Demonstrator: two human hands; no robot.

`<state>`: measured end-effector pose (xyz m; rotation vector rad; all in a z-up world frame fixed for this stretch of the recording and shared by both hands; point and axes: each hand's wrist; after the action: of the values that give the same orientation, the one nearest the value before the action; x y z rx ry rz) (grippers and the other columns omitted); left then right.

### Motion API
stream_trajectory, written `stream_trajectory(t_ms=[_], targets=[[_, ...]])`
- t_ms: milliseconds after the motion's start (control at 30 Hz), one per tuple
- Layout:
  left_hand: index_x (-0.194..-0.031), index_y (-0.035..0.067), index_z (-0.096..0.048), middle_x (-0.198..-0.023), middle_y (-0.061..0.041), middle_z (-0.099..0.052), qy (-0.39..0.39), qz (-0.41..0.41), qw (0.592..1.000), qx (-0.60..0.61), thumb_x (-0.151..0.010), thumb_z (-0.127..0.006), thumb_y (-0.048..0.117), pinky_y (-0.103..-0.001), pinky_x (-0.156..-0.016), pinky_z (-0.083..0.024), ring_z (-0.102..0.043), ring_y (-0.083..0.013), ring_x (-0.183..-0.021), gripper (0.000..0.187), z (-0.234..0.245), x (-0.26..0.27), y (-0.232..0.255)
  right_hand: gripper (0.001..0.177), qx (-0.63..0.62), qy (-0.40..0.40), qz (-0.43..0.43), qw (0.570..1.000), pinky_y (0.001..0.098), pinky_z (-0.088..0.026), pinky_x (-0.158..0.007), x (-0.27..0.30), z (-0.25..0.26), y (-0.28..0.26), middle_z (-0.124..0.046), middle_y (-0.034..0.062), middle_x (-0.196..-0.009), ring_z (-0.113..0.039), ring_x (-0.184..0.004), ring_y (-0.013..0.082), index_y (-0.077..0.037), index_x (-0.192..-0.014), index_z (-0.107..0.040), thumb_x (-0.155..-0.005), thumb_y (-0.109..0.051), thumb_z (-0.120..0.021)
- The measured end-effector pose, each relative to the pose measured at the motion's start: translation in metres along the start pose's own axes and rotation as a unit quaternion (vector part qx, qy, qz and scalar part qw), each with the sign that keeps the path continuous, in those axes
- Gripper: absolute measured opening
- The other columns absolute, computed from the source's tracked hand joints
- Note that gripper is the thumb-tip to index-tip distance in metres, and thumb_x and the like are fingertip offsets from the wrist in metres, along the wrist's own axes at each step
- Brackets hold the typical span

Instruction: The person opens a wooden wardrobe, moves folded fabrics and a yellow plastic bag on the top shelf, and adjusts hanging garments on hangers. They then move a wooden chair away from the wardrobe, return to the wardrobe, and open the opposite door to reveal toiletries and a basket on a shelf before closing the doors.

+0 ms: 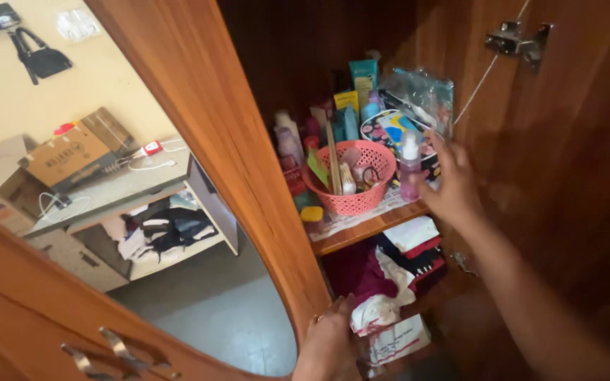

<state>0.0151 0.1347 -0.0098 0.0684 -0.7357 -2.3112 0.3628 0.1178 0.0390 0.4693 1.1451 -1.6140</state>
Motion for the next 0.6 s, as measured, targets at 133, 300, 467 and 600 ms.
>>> stream_trajectory(t_ms=[133, 300, 467, 600], targets=[[-0.149, 0.009, -0.045, -0.144, -0.022, -0.054, 0.024, -0.001, 1.000, 0.016, -0.079, -0.081, 0.025, -0.049, -0.113, -0.036, -0.051, -0.0395, -0.135, 0.080, 0.010, -0.011, -0.015, 0.089, 0.031, 0.042, 0.027, 0.998, 0.0469, -0.048, -0.108, -0.032, -0.035, 0.012, -0.050, 0.0239, -0.141, -0.054, -0.129, 0.0414, -0.020, -0.153, -0.047, -0.074, -0.015, -0.087], [-0.146, 0.009, -0.051, -0.135, -0.026, -0.059, 0.070, 0.015, 0.995, 0.073, -0.076, -0.082, 0.021, -0.045, -0.109, -0.043, -0.055, -0.0409, -0.129, 0.078, 0.025, -0.011, -0.025, 0.077, 0.014, 0.041, 0.002, 0.999, 0.0467, -0.049, -0.106, -0.019, -0.051, 0.018, -0.056, 0.0230, -0.140, -0.057, -0.128, 0.0423, -0.013, -0.146, -0.051, -0.076, -0.008, -0.083], [-0.139, 0.006, -0.059, -0.115, -0.028, -0.069, 0.105, -0.037, 0.989, 0.097, -0.077, -0.080, 0.014, -0.046, -0.097, -0.050, -0.064, -0.0420, -0.114, 0.066, 0.024, -0.013, -0.033, 0.071, 0.014, 0.077, -0.077, 0.994, 0.0397, -0.055, -0.095, -0.006, -0.037, 0.015, -0.063, 0.0182, -0.133, -0.067, -0.115, 0.0333, -0.013, -0.146, -0.052, -0.084, -0.005, -0.084], [-0.138, 0.011, -0.061, -0.091, -0.023, -0.074, 0.059, 0.025, 0.984, 0.165, -0.079, -0.078, 0.018, -0.040, -0.079, -0.058, -0.074, -0.0298, -0.081, 0.061, 0.036, -0.025, -0.022, 0.068, -0.185, 0.142, -0.026, 0.972, 0.0305, -0.055, -0.092, -0.032, -0.001, 0.009, -0.059, 0.0101, -0.129, -0.063, -0.113, 0.0180, -0.008, -0.149, -0.045, -0.093, -0.006, -0.084]])
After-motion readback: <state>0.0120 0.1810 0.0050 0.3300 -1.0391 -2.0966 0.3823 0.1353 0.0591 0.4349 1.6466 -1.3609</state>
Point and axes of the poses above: each hand's wrist, its own x-axis away from the middle knuckle, its own z-axis out of the back of the hand, y = z × x
